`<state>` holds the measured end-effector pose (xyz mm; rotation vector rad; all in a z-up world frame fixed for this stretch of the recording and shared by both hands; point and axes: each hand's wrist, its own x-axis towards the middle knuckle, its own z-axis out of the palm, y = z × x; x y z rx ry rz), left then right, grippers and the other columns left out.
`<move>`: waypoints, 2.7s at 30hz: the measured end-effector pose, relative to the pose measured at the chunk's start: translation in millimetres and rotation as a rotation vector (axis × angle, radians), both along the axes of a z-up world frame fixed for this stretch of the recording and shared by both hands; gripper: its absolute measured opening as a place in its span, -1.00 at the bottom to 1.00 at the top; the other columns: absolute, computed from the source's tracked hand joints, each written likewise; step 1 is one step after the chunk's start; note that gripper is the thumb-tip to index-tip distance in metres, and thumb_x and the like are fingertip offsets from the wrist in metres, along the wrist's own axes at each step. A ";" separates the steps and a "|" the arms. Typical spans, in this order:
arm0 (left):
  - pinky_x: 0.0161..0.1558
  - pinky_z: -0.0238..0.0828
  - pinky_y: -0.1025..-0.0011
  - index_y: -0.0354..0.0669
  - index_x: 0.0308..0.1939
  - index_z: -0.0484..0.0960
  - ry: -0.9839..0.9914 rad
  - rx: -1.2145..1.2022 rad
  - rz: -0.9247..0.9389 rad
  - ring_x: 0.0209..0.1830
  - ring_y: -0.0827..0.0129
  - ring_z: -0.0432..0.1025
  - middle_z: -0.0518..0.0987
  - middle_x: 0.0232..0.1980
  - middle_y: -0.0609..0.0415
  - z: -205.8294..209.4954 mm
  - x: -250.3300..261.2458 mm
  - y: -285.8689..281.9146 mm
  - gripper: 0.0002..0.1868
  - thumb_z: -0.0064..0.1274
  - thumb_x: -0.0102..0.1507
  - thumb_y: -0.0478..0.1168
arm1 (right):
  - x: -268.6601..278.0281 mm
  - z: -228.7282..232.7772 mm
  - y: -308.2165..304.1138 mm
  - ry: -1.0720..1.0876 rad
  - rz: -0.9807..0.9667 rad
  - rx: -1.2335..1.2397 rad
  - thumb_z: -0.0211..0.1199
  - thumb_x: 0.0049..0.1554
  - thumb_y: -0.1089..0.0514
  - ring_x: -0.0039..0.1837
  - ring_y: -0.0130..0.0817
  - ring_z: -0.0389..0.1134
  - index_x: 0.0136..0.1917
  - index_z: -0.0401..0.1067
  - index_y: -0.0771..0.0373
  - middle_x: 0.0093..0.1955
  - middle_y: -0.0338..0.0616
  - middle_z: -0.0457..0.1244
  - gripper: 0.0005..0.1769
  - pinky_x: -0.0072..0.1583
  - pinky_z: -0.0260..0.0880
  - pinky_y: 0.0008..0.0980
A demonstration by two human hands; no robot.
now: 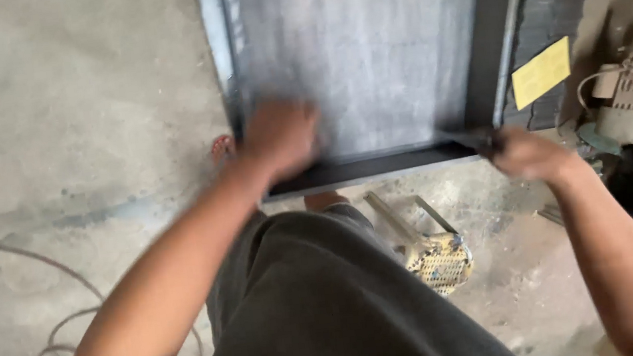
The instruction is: The person sands the edges and flat surfaces of a rectangular wooden drawer using a sanding block. They repeatedly reposition and flip the drawer to access different sides, maintaining a consistent sanding motion.
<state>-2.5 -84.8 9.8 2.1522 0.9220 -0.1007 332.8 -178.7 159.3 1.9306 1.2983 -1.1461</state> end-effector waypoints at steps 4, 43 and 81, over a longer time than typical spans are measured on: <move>0.23 0.44 -0.07 -0.19 0.47 0.35 0.120 -0.323 -0.179 0.33 -0.11 0.42 0.43 0.40 -0.22 28.6 15.1 -80.7 -0.12 0.09 0.19 0.22 | 55.6 -50.2 3.6 0.270 -0.277 0.323 0.36 0.14 0.14 -0.10 -0.33 0.45 -0.07 0.64 0.13 -0.25 -0.21 0.43 -0.90 0.03 0.38 -0.24; 0.32 0.16 -0.11 -0.29 0.24 0.29 0.515 -0.585 -0.329 0.36 -0.15 0.19 0.26 0.30 -0.17 43.0 340.6 -118.4 -0.52 -0.34 0.29 -0.16 | 107.4 -186.0 81.9 0.156 -0.293 0.973 0.31 0.10 0.02 0.25 0.30 0.27 0.28 0.35 0.24 0.46 0.24 -0.01 -0.48 0.08 0.48 0.20; 0.16 0.34 -0.07 -0.59 -0.21 0.57 -0.132 -0.269 -0.323 0.15 -0.39 0.33 0.46 0.03 -0.42 -52.4 290.1 -176.0 -0.72 -0.06 0.10 -0.37 | 108.5 -184.9 82.5 0.117 -0.227 1.017 0.37 0.14 -0.01 -0.07 0.23 0.42 0.14 0.42 0.28 0.46 0.27 -0.01 -0.58 -0.08 0.49 0.15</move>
